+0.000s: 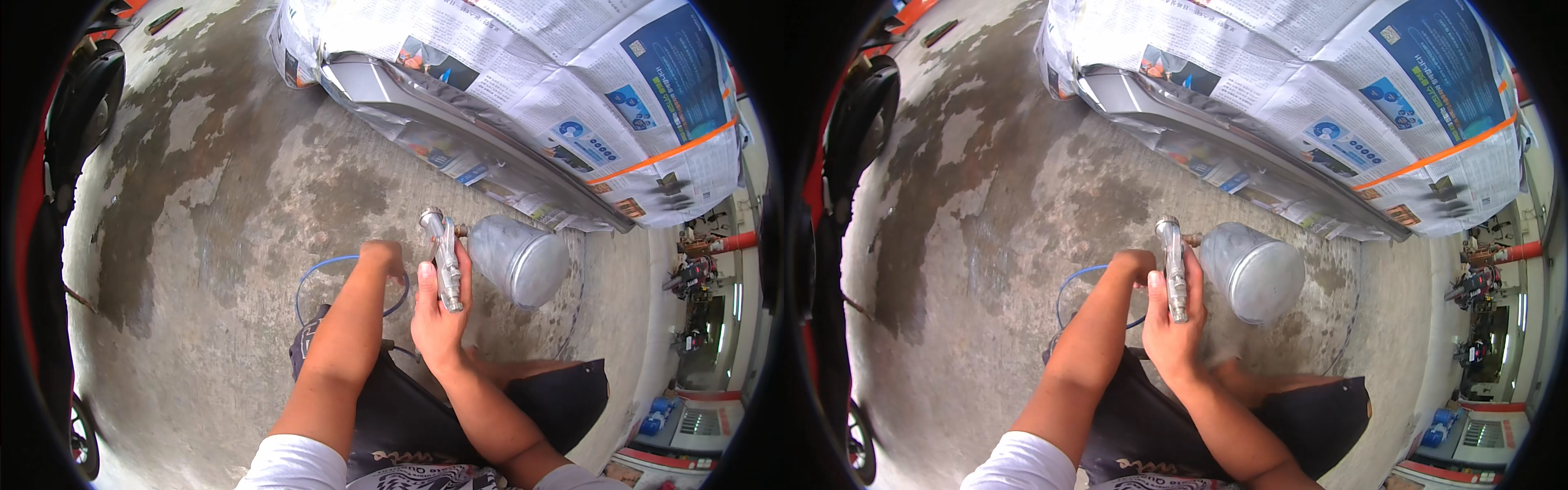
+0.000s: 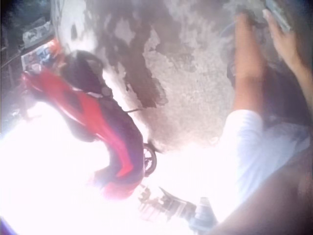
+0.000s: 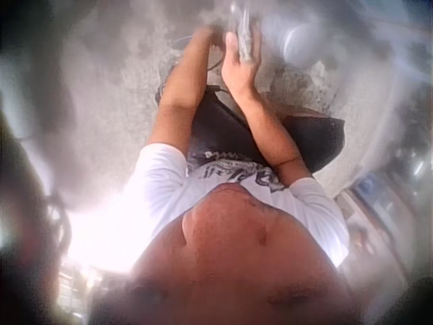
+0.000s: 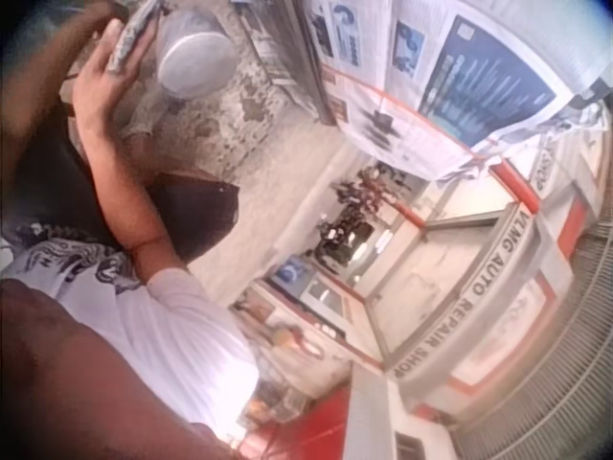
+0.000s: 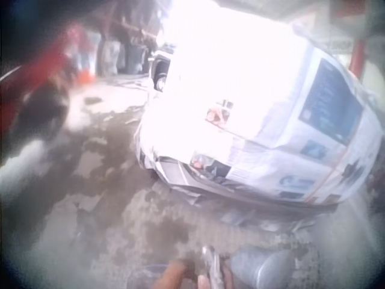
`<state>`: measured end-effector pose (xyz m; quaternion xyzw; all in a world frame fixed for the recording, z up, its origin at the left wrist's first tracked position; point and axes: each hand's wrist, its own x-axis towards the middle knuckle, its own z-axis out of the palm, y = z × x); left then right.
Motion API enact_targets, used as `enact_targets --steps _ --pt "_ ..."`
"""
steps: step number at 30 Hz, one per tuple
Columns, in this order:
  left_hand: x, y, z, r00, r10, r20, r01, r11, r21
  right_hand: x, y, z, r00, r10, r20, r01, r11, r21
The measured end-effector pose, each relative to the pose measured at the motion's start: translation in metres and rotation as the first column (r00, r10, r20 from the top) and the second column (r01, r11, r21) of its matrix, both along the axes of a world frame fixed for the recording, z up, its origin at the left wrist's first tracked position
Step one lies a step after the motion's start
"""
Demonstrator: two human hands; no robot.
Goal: The person uses a spray gun to apply paint to a car bumper that is covered with newspaper. They then walk to a workbench, pour paint from a can into the spray gun's container, and wipe the container with a cloth.
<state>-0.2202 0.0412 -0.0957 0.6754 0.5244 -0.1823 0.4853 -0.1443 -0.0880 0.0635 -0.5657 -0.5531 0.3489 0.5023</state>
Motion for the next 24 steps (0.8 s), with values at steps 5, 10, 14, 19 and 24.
enact_targets --steps 5,10,14,19,24 --pt "-0.057 0.002 -0.052 0.990 0.117 -0.083 -0.119 0.993 -0.017 0.002 0.021 0.015 0.997 0.045 0.060 -0.045 0.999 -0.005" --pt "-0.090 -0.005 -0.056 0.966 0.257 -0.017 -0.255 0.964 0.071 0.037 0.034 0.056 0.940 0.200 0.276 -0.209 0.978 0.006" --pt "-0.132 -0.020 -0.115 0.963 0.253 -0.096 -0.234 0.956 0.176 0.036 0.046 0.064 0.883 0.348 0.314 -0.342 0.937 -0.074" --pt "-0.131 -0.032 -0.068 0.950 0.308 0.056 -0.312 0.920 0.236 0.035 0.035 0.063 0.923 0.368 0.110 -0.339 0.916 -0.215" --pt "-0.128 -0.028 -0.056 0.875 0.389 0.289 -0.461 0.852 0.249 0.034 0.023 0.079 0.925 0.379 -0.042 -0.376 0.887 -0.267"
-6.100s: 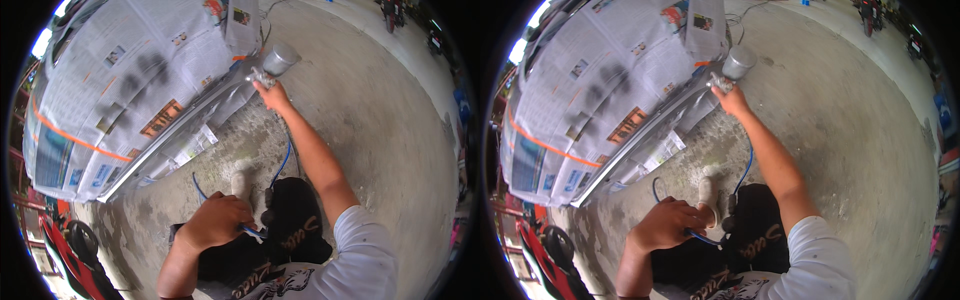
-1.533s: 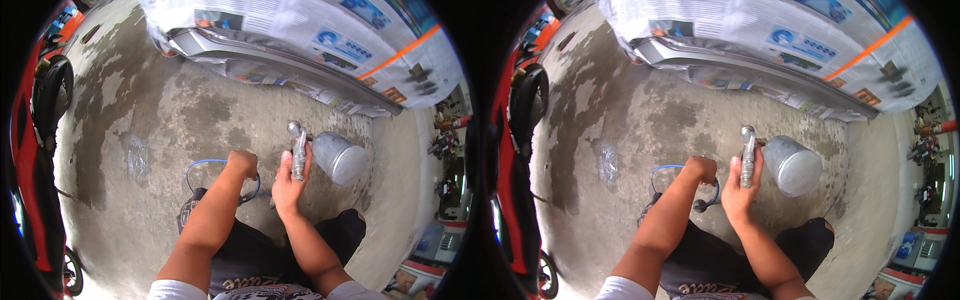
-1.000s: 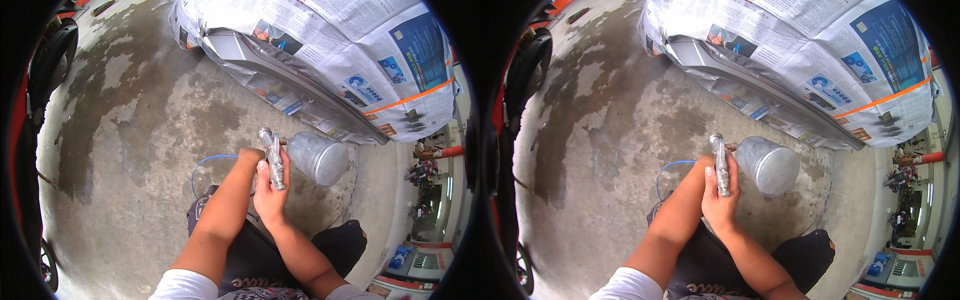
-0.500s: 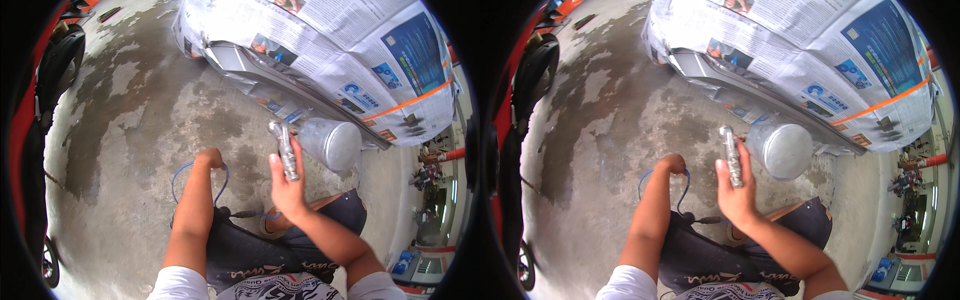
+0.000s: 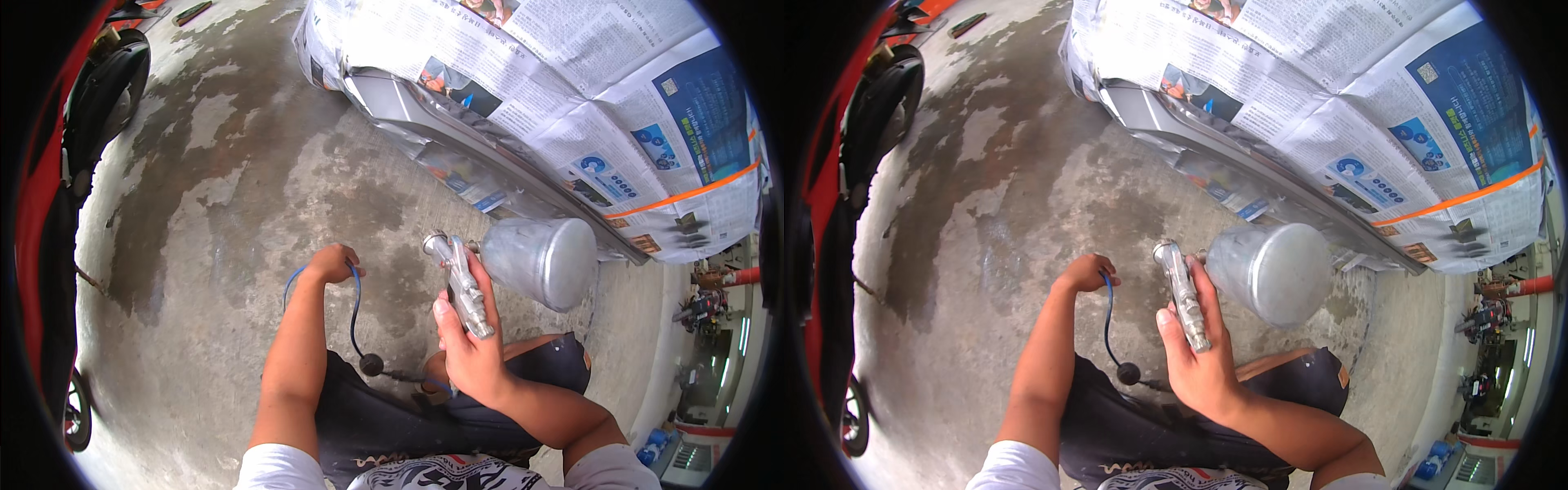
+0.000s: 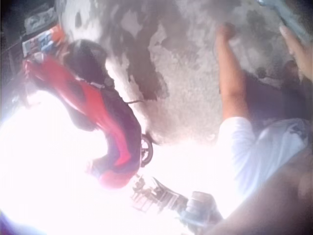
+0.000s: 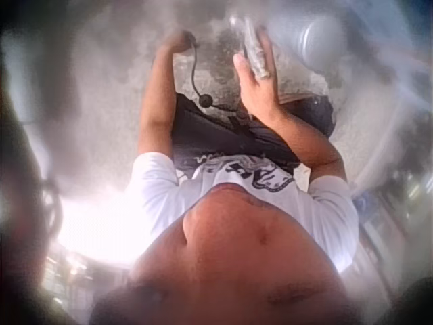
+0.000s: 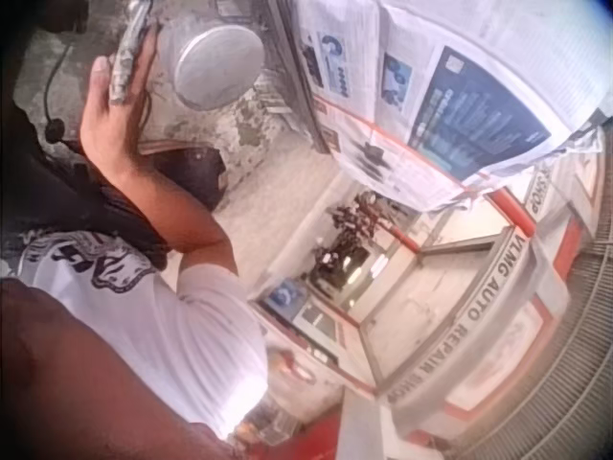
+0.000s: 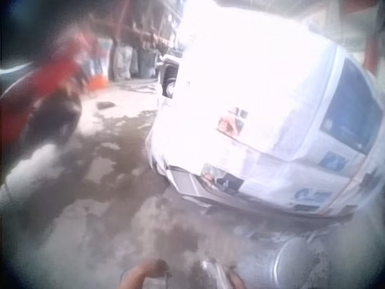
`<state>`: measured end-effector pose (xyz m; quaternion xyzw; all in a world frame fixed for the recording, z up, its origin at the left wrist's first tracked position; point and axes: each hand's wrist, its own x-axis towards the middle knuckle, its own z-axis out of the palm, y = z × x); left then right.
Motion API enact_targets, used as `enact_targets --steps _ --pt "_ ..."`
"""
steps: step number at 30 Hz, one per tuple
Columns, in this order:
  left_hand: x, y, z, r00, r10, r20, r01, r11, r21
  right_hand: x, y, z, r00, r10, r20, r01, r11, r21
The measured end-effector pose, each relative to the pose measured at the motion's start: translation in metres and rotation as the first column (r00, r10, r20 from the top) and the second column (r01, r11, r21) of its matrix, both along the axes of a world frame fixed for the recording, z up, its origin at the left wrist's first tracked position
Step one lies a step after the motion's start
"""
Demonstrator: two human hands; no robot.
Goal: The person uses a spray gun to apply paint to a car bumper that is covered with newspaper. They then walk to a workbench, pour paint from a can into the spray gun's container, and wipe the container with a cloth.
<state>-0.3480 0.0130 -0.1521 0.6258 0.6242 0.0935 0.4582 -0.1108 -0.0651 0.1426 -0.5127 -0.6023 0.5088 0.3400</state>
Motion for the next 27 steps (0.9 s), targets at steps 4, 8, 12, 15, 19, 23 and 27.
enact_targets --steps 4,8,12,15,19,23,27 --pt "0.016 0.006 -0.004 0.999 -0.003 0.041 0.000 0.998 0.066 0.004 -0.004 0.019 0.995 -0.051 -0.088 0.044 0.995 -0.086" --pt "0.026 0.013 0.003 0.998 -0.044 0.049 0.044 0.999 -0.011 0.015 -0.007 0.026 0.988 -0.065 -0.142 0.048 0.992 -0.116" --pt "0.033 0.016 0.009 0.999 -0.039 0.035 0.040 0.998 -0.039 0.025 -0.009 0.029 0.987 -0.065 -0.144 0.051 0.994 -0.102" --pt "0.036 0.017 0.010 0.998 -0.045 0.035 0.046 0.998 -0.034 0.030 -0.009 0.029 0.989 -0.059 -0.132 0.049 0.996 -0.079" --pt "0.041 0.020 0.011 0.998 -0.060 0.038 0.061 0.998 -0.032 0.033 -0.011 0.029 0.989 -0.076 -0.128 0.061 0.992 -0.114" --pt "0.045 0.019 0.009 0.997 -0.064 0.039 0.064 0.998 0.017 0.036 -0.016 0.022 0.989 -0.044 -0.144 0.029 0.994 -0.108" --pt "0.049 0.018 0.005 0.996 -0.079 0.030 0.078 0.997 0.017 0.037 -0.019 0.025 0.988 -0.053 -0.145 0.033 0.991 -0.132"
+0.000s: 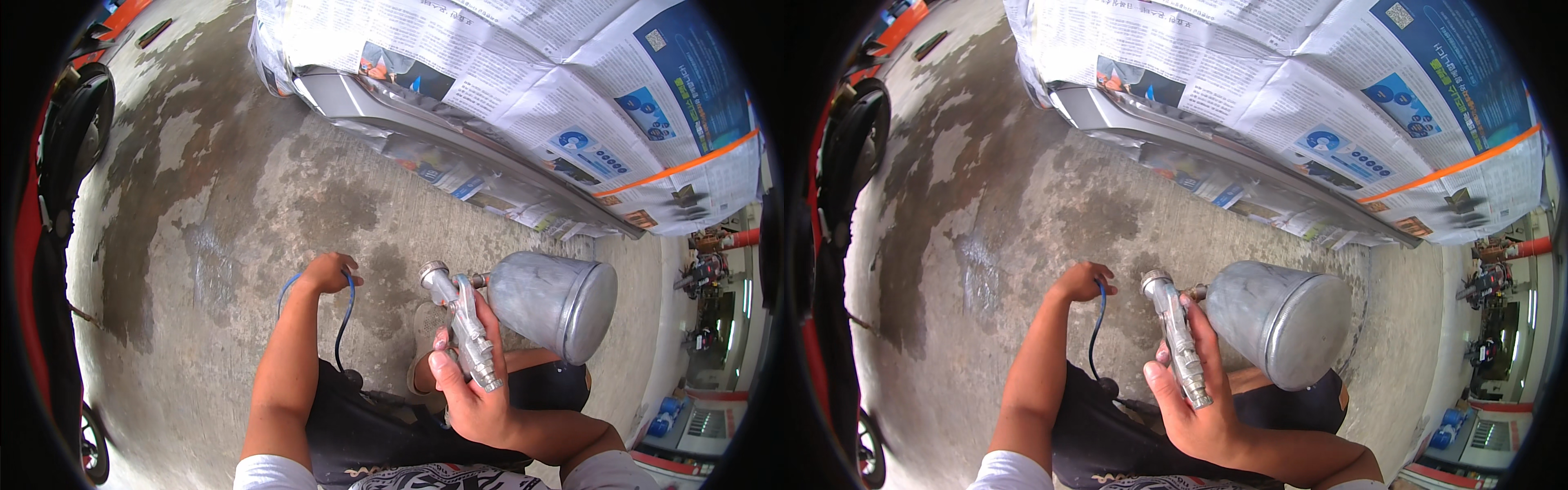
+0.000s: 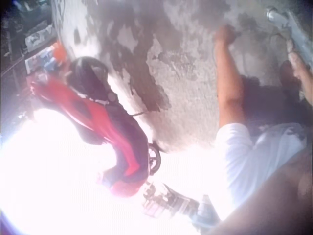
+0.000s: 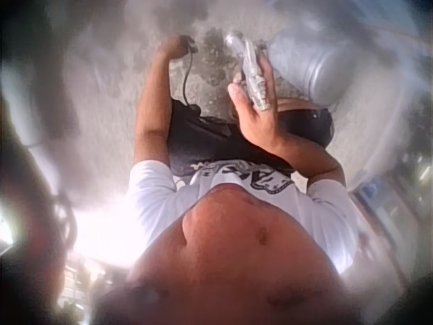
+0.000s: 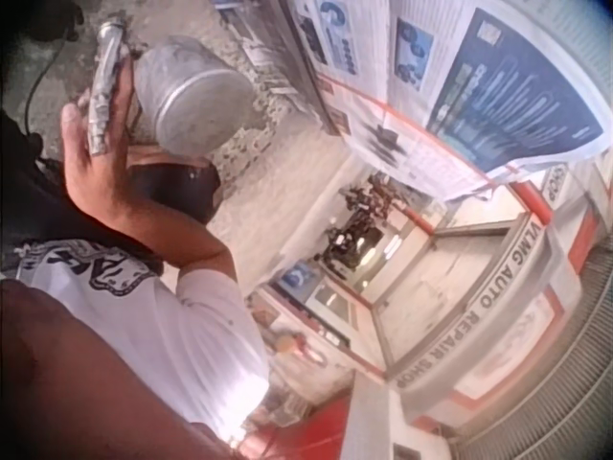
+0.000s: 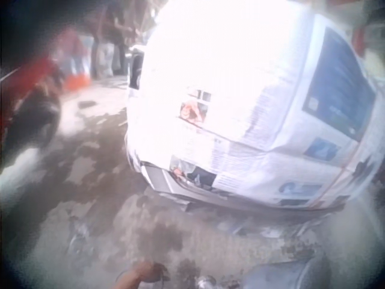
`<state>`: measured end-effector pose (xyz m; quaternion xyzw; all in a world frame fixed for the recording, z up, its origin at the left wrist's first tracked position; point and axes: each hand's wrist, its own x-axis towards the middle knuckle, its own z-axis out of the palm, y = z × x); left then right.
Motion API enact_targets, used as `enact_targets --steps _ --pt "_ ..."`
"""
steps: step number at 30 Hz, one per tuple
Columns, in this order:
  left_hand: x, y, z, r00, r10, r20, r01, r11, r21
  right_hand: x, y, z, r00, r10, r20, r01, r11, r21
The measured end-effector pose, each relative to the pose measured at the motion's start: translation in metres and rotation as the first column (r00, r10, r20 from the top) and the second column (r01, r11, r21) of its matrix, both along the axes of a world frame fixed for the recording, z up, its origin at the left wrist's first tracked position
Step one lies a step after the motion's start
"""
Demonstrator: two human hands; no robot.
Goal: The person uses a spray gun to apply paint to a car bumper that is covered with newspaper. They then walk to a workbench, pour paint from a can into the spray gun's container, and wipe the container with a cloth.
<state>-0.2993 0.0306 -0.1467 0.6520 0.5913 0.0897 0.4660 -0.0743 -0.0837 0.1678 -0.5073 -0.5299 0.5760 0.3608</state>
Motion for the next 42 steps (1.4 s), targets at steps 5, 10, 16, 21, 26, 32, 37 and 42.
enact_targets --steps 5,10,16,21,26,32,37,42 --pt "0.001 0.001 0.000 1.000 -0.018 0.004 0.018 1.000 -0.003 0.001 -0.003 0.003 0.999 -0.030 -0.022 0.030 0.999 -0.009" --pt "-0.002 0.003 0.000 1.000 -0.030 0.000 0.030 0.997 -0.074 0.003 -0.005 0.002 0.999 0.021 0.041 -0.024 0.996 0.087" --pt "-0.001 -0.001 -0.003 1.000 -0.014 0.000 0.014 1.000 0.006 0.000 -0.008 0.004 1.000 -0.021 0.010 0.020 0.997 0.073" --pt "0.000 -0.001 -0.003 1.000 -0.013 -0.003 0.013 1.000 0.000 0.001 -0.009 0.002 0.999 -0.014 0.031 0.011 0.996 0.086" --pt "0.003 0.000 0.001 1.000 -0.014 -0.012 0.014 1.000 0.000 0.004 -0.012 0.003 0.999 -0.035 0.015 0.034 0.997 0.066" --pt "0.002 -0.001 -0.003 1.000 -0.010 0.004 0.010 1.000 0.001 0.006 -0.009 0.000 1.000 0.002 0.022 -0.003 0.998 0.068" --pt "0.003 0.003 -0.001 1.000 -0.006 0.004 0.006 0.999 -0.049 0.008 -0.008 0.002 0.999 0.026 0.027 -0.027 0.999 0.047" --pt "0.005 0.006 0.009 1.000 -0.008 0.024 0.009 0.998 -0.061 0.012 -0.009 0.000 0.999 0.020 0.039 -0.022 0.998 0.065"
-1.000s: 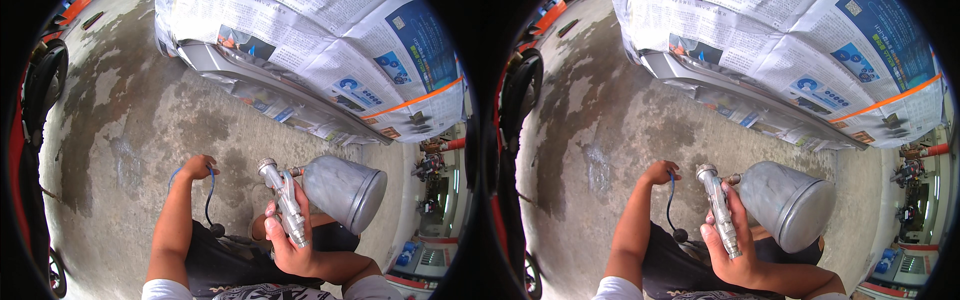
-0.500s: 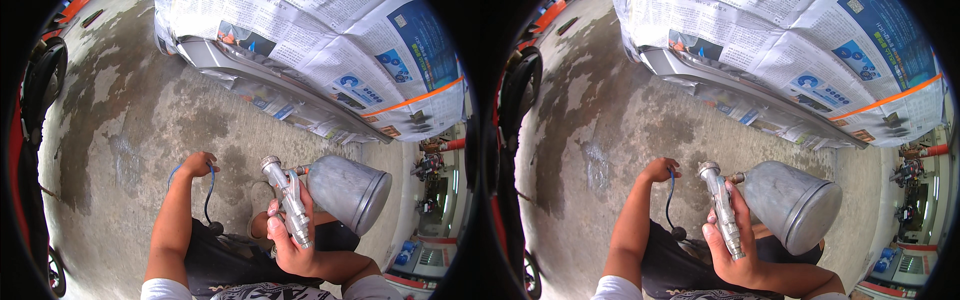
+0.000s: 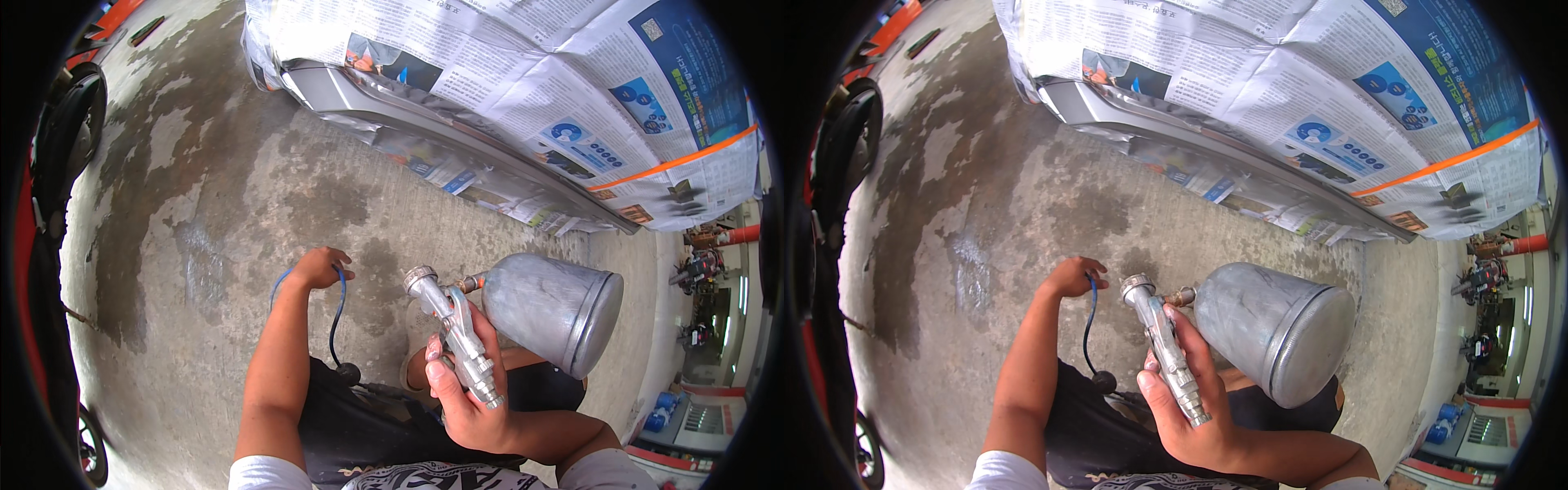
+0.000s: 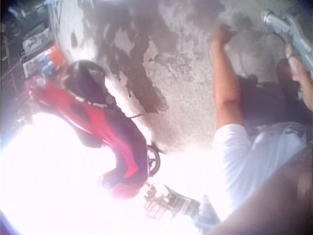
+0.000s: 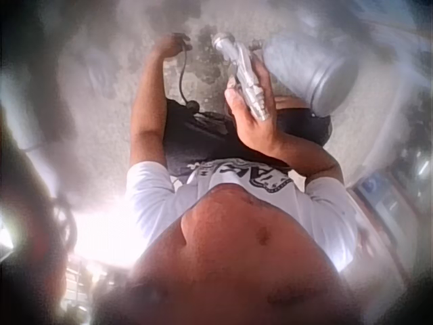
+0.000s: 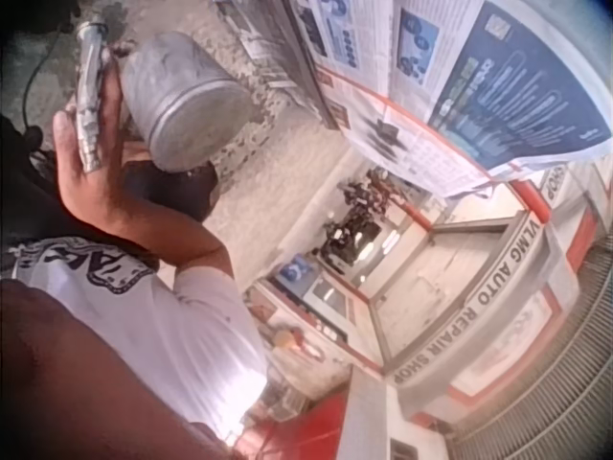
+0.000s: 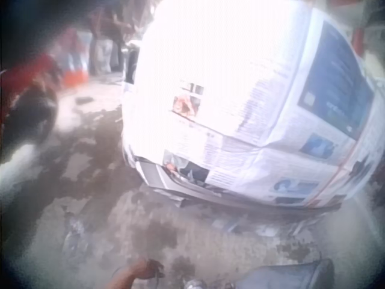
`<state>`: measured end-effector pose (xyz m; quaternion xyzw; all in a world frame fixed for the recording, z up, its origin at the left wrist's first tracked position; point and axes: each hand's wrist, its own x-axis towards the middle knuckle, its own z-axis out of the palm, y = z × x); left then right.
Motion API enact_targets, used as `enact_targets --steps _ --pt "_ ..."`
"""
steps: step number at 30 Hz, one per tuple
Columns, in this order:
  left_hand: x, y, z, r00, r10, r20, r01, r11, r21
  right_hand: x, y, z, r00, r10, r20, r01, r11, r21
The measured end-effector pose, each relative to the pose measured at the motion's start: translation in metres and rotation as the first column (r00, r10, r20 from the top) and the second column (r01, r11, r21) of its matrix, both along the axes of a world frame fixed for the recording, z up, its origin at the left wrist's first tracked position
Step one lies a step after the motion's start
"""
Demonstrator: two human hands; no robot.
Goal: The person uses a spray gun to apply paint to a car bumper that is covered with newspaper. They then walk to a workbench, pour paint from a can into the spray gun's container, and wipe the container with a cloth.
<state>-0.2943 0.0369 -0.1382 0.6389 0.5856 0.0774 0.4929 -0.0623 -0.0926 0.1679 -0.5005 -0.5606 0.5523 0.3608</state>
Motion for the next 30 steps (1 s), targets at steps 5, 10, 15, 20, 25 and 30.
enact_targets --steps 5,10,15,20,25,30 --pt "0.004 0.002 0.000 1.000 0.000 0.012 0.000 1.000 0.026 0.003 0.001 0.001 1.000 -0.025 -0.002 0.025 1.000 -0.008" --pt "0.009 0.004 0.001 0.999 0.023 0.029 -0.024 0.998 0.059 0.007 -0.001 -0.003 0.999 -0.033 0.027 0.032 0.999 0.034" --pt "0.013 0.006 -0.004 0.996 0.072 0.058 -0.080 0.985 0.151 0.009 -0.003 0.000 0.999 -0.037 -0.014 0.038 0.999 0.035" --pt "0.028 0.021 0.012 0.846 0.399 0.355 -0.526 0.739 0.421 0.012 -0.003 -0.002 0.999 -0.032 0.005 0.032 0.999 0.037" --pt "0.034 0.028 0.038 0.700 0.518 0.491 -0.712 0.461 0.529 0.015 -0.005 -0.003 0.995 -0.098 -0.031 0.099 0.994 0.036" --pt "0.042 0.028 0.050 0.766 0.475 0.434 -0.638 0.474 0.607 0.018 -0.008 -0.002 0.995 -0.095 -0.020 0.096 0.992 0.077"
